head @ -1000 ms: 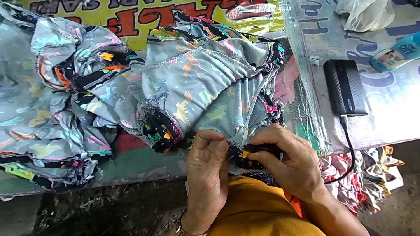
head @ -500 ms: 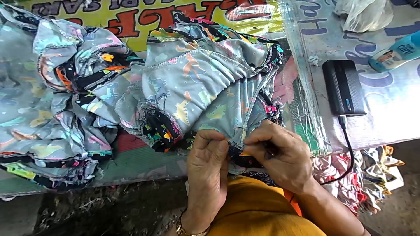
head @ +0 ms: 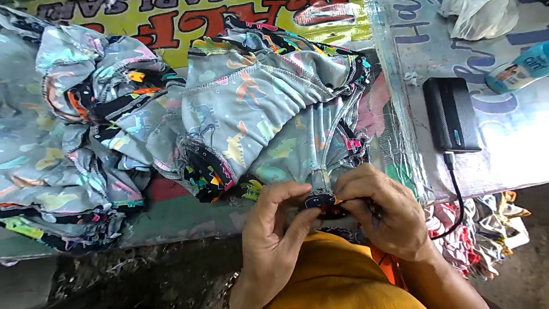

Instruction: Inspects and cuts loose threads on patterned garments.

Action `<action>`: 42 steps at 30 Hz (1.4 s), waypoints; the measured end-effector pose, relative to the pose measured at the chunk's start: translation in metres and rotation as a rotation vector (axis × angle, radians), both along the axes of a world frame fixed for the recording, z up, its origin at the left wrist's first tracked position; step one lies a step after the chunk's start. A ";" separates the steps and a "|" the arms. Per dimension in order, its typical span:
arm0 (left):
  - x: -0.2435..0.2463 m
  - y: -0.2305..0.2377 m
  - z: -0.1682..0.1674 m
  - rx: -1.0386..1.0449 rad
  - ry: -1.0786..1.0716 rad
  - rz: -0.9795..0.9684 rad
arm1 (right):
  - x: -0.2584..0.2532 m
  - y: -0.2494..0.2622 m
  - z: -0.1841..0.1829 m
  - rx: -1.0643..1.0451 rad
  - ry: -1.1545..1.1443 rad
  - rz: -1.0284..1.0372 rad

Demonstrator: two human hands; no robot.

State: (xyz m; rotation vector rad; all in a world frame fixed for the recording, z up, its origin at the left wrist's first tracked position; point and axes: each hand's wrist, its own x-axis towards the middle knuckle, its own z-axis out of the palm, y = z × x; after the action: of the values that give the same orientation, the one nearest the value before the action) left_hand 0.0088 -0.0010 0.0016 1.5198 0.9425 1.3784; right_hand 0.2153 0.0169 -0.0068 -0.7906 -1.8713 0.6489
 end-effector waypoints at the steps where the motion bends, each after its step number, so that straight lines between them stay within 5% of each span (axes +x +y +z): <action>1: -0.003 0.002 0.000 0.074 0.125 0.037 | 0.002 0.001 0.001 -0.012 0.032 0.022; 5: -0.006 0.008 0.003 0.218 0.339 0.080 | 0.002 0.005 0.008 -0.109 0.098 0.094; 12: 0.002 0.022 0.014 -0.250 -0.319 -0.115 | -0.005 0.017 0.013 -0.210 0.075 -0.098; 25: 0.023 0.010 0.008 0.111 0.124 -0.023 | -0.009 0.005 0.011 -0.021 0.006 -0.163; 28: 0.024 0.011 0.006 0.097 0.115 -0.002 | -0.011 0.007 0.007 -0.010 0.059 -0.171; 34: 0.018 0.015 0.009 -0.071 -0.074 -0.027 | 0.003 0.004 0.006 -0.413 0.431 0.091; 38: 0.017 0.018 0.010 -0.051 -0.058 -0.073 | 0.004 0.012 0.013 -0.257 0.162 -0.043; 42: 0.016 0.022 0.010 -0.043 -0.053 -0.122 | 0.004 0.020 0.015 -0.339 0.120 0.080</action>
State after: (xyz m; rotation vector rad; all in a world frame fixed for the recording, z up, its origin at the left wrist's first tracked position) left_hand 0.0244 0.0207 0.0115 1.4763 0.8284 1.2972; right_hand 0.2191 0.0368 0.0077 -0.8731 -1.7126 1.0598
